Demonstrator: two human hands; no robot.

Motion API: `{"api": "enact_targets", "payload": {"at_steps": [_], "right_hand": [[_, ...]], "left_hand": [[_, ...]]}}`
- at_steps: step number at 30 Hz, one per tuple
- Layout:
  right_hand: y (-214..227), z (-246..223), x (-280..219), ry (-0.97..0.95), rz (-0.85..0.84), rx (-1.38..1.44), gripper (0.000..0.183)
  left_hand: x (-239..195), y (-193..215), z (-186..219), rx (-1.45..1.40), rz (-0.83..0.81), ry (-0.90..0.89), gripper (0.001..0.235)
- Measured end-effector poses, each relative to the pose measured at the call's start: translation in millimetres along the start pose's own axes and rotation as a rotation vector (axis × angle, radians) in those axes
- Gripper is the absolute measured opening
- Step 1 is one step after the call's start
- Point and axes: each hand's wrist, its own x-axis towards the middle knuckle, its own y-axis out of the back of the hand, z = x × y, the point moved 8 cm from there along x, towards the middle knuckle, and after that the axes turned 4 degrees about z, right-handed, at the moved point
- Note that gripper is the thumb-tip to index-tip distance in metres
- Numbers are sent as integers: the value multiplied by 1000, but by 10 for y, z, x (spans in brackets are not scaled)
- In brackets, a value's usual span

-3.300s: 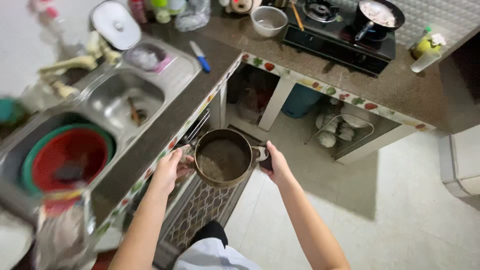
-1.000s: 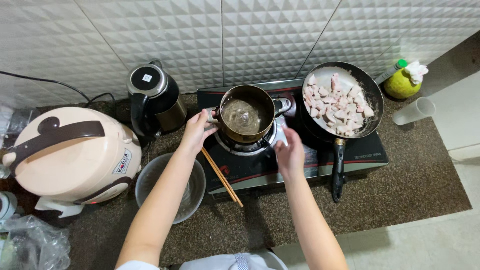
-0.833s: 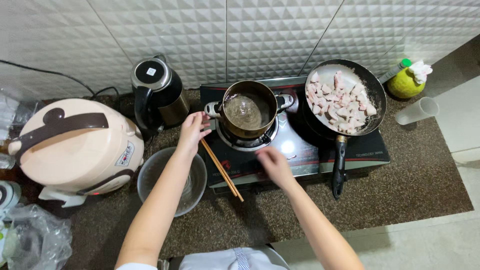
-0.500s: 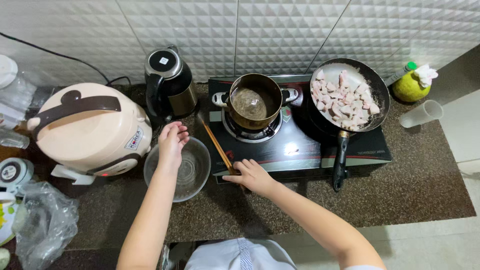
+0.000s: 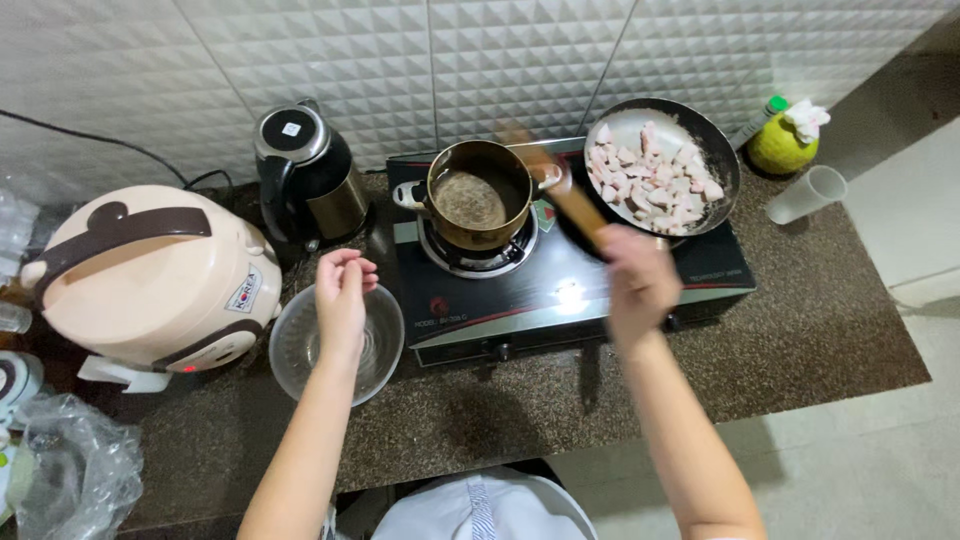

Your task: The person stirs sliced meat in a frying pan on a gas stove using chopsticks. They place a pot on the adjacent burner and cover it with a lid. The person retrieves a bag of vegetables from the refrigerator and returns to continue stirring the meat.

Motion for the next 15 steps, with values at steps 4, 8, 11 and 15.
{"api": "enact_targets", "payload": {"at_steps": [4,8,11,15], "right_hand": [[958,564,194,-344,189,-129,18],[1322,1067,56,-532,169,-61,14],[1355,1360,-60,-635,96,9,12],[1253,1560,-132,-650,-56,68,12]], "left_hand": [[-200,-526,-61,36,-147,-50,13],[-443,-1186,-185,105,-327,-117,16],[-626,-1670,-328,110,-366,-61,17],[-847,-2269,-466,138,-438,-36,19]]}}
